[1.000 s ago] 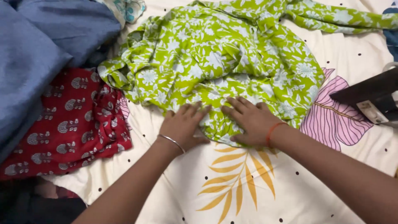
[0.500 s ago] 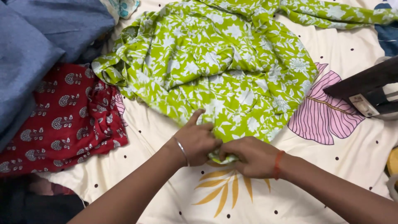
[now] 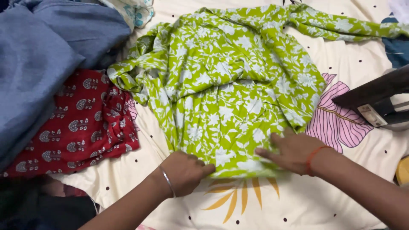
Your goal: Ironing a green floral dress on a bed.
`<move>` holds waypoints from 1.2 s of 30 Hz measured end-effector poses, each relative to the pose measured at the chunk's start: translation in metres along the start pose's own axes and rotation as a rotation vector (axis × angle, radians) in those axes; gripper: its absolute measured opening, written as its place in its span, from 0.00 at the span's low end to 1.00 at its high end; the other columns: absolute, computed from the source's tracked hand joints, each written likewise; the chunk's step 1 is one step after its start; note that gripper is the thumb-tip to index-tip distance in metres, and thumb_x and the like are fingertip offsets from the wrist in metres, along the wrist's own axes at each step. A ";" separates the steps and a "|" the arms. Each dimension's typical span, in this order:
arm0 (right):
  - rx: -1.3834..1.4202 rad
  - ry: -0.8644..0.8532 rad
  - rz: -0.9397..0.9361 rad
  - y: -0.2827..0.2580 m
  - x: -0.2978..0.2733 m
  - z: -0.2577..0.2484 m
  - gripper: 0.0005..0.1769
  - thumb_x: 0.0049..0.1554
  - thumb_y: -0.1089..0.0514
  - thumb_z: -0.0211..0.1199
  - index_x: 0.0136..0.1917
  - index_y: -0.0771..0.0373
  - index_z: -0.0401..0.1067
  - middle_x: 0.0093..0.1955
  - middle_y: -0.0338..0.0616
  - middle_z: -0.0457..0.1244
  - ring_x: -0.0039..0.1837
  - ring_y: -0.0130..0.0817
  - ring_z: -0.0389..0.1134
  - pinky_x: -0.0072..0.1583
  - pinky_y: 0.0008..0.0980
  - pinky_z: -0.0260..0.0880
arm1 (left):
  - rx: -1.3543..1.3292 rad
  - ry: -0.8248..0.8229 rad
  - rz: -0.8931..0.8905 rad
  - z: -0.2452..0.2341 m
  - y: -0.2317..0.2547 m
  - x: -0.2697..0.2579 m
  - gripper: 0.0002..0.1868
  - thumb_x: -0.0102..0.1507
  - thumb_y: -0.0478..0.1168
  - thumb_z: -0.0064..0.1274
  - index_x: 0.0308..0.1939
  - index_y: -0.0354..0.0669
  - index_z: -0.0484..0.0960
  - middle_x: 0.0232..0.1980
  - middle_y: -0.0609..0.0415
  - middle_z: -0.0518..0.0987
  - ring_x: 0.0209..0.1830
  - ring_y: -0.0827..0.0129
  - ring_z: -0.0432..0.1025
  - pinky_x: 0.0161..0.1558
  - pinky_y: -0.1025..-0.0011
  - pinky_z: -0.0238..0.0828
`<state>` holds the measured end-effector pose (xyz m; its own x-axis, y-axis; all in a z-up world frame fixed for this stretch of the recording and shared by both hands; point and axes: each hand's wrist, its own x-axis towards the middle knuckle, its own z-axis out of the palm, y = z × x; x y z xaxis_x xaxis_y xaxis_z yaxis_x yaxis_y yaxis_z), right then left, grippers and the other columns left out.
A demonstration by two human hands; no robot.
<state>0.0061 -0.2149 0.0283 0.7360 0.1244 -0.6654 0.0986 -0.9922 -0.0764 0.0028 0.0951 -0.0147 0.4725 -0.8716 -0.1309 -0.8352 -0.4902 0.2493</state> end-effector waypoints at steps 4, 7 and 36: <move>-0.019 -0.041 0.242 0.034 0.005 0.009 0.42 0.59 0.25 0.47 0.71 0.58 0.62 0.63 0.60 0.65 0.61 0.55 0.73 0.64 0.49 0.73 | -0.063 -0.053 -0.023 -0.001 0.002 -0.021 0.12 0.56 0.41 0.53 0.43 0.48 0.79 0.30 0.50 0.81 0.30 0.49 0.77 0.29 0.49 0.71; -0.079 -0.083 0.355 0.048 0.017 0.015 0.35 0.60 0.30 0.52 0.67 0.58 0.68 0.58 0.53 0.70 0.58 0.50 0.76 0.60 0.47 0.77 | -0.143 -0.131 -0.041 -0.013 0.007 -0.027 0.13 0.55 0.47 0.55 0.40 0.47 0.80 0.30 0.48 0.80 0.32 0.48 0.76 0.31 0.49 0.71; -0.077 0.653 0.468 0.153 0.060 0.132 0.55 0.60 0.21 0.40 0.78 0.70 0.50 0.75 0.70 0.52 0.77 0.63 0.50 0.74 0.62 0.44 | 0.116 -0.134 -0.704 -0.009 -0.047 -0.050 0.33 0.63 0.68 0.42 0.64 0.53 0.68 0.47 0.49 0.82 0.41 0.54 0.79 0.34 0.55 0.77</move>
<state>-0.0228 -0.3604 -0.1211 0.9528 -0.3002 -0.0459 -0.2886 -0.9421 0.1705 0.0209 0.1620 -0.0109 0.8769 -0.3384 -0.3414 -0.3733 -0.9268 -0.0401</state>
